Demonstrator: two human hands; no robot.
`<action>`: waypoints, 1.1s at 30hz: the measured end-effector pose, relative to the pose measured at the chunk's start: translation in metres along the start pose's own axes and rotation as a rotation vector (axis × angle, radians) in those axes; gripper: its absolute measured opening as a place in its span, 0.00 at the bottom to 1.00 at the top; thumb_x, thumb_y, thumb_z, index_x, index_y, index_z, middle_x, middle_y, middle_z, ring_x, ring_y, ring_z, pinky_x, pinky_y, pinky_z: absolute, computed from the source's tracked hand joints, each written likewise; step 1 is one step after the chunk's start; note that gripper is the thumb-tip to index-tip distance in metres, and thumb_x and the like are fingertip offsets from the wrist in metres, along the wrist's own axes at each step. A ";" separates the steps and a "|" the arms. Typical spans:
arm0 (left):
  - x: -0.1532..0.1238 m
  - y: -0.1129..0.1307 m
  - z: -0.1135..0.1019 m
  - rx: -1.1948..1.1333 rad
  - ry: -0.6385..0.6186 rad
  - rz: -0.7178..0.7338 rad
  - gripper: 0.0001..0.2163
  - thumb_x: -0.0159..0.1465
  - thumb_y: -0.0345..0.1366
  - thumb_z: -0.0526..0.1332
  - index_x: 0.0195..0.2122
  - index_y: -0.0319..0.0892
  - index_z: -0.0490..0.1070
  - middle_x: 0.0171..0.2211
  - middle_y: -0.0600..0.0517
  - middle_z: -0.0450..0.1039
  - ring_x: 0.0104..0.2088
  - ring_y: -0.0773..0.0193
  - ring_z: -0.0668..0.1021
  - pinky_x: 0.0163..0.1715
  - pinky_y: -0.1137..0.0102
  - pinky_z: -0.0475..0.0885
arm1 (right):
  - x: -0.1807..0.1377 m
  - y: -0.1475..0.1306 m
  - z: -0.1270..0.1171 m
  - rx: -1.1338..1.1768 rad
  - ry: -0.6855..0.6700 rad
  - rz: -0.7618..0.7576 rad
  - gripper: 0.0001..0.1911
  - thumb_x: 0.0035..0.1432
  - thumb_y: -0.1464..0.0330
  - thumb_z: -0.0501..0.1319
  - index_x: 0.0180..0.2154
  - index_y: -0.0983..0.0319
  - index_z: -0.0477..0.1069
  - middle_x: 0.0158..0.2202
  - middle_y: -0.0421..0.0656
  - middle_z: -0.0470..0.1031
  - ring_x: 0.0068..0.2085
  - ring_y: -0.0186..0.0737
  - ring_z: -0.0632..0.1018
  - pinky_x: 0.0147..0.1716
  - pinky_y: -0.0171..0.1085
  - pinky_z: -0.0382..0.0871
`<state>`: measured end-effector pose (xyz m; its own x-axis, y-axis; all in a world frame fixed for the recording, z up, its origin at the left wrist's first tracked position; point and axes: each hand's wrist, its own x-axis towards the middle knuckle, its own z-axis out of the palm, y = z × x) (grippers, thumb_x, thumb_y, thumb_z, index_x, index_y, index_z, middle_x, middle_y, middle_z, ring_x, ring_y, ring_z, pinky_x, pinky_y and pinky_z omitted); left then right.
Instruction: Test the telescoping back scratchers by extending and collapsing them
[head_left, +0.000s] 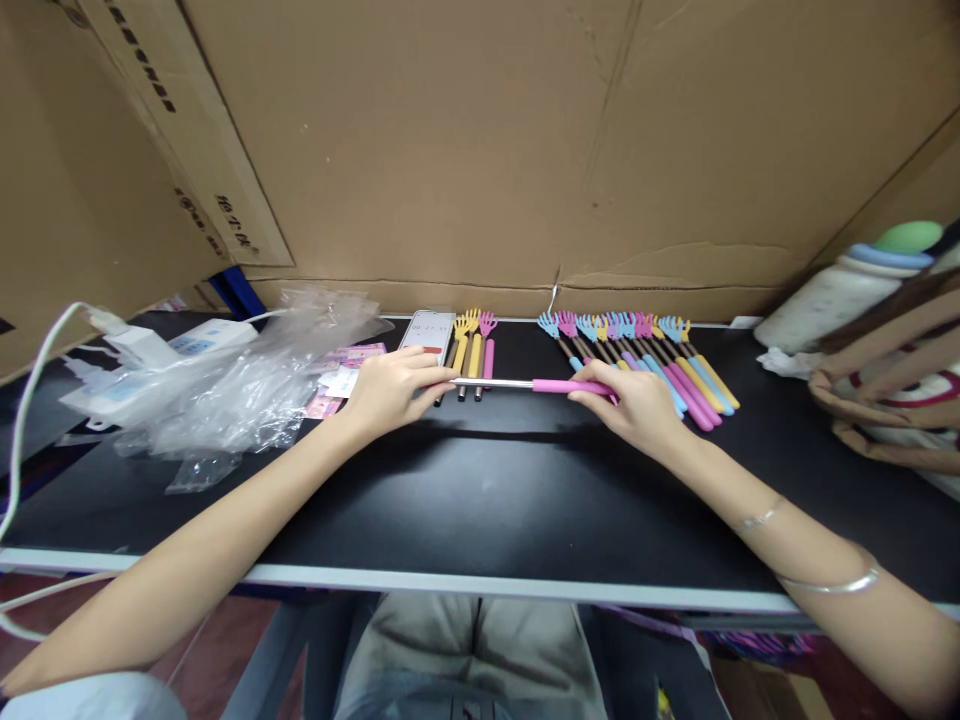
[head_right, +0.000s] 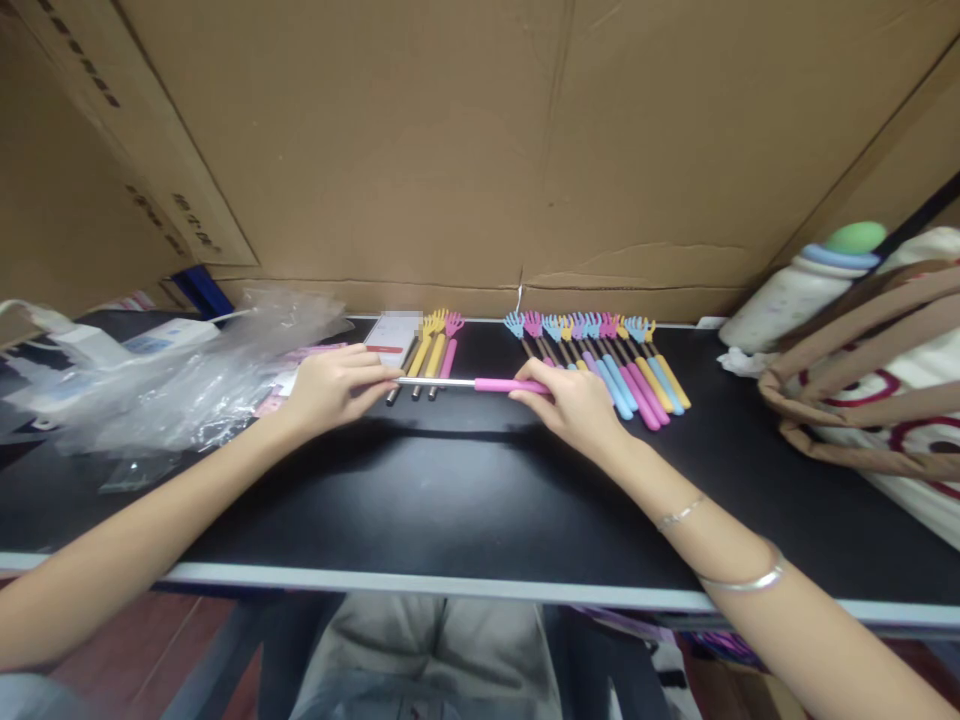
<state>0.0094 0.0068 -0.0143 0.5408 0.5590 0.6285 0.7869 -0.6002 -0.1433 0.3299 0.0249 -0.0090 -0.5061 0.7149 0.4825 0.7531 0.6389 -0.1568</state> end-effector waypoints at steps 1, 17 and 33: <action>0.000 0.001 0.000 0.006 0.009 0.007 0.14 0.68 0.40 0.52 0.38 0.45 0.78 0.31 0.51 0.77 0.34 0.64 0.75 0.27 0.71 0.66 | 0.000 0.000 0.000 0.004 -0.012 -0.002 0.17 0.61 0.52 0.52 0.35 0.58 0.69 0.23 0.40 0.72 0.24 0.35 0.70 0.26 0.34 0.55; 0.006 0.004 -0.006 0.098 0.080 0.093 0.11 0.67 0.40 0.55 0.37 0.45 0.77 0.29 0.55 0.76 0.31 0.65 0.75 0.24 0.70 0.62 | 0.007 -0.012 -0.004 0.205 -0.074 0.113 0.15 0.60 0.57 0.54 0.33 0.60 0.71 0.24 0.39 0.71 0.25 0.33 0.68 0.27 0.33 0.57; 0.004 -0.010 -0.007 0.079 0.040 0.075 0.10 0.67 0.39 0.56 0.38 0.46 0.77 0.30 0.57 0.77 0.32 0.66 0.74 0.24 0.71 0.62 | 0.009 0.011 -0.006 0.622 -0.268 0.210 0.16 0.59 0.55 0.56 0.38 0.62 0.65 0.26 0.39 0.70 0.24 0.32 0.73 0.25 0.33 0.66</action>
<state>0.0016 0.0105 -0.0051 0.5879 0.4896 0.6439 0.7664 -0.5918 -0.2498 0.3365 0.0365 -0.0015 -0.5227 0.8350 0.1719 0.5068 0.4665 -0.7249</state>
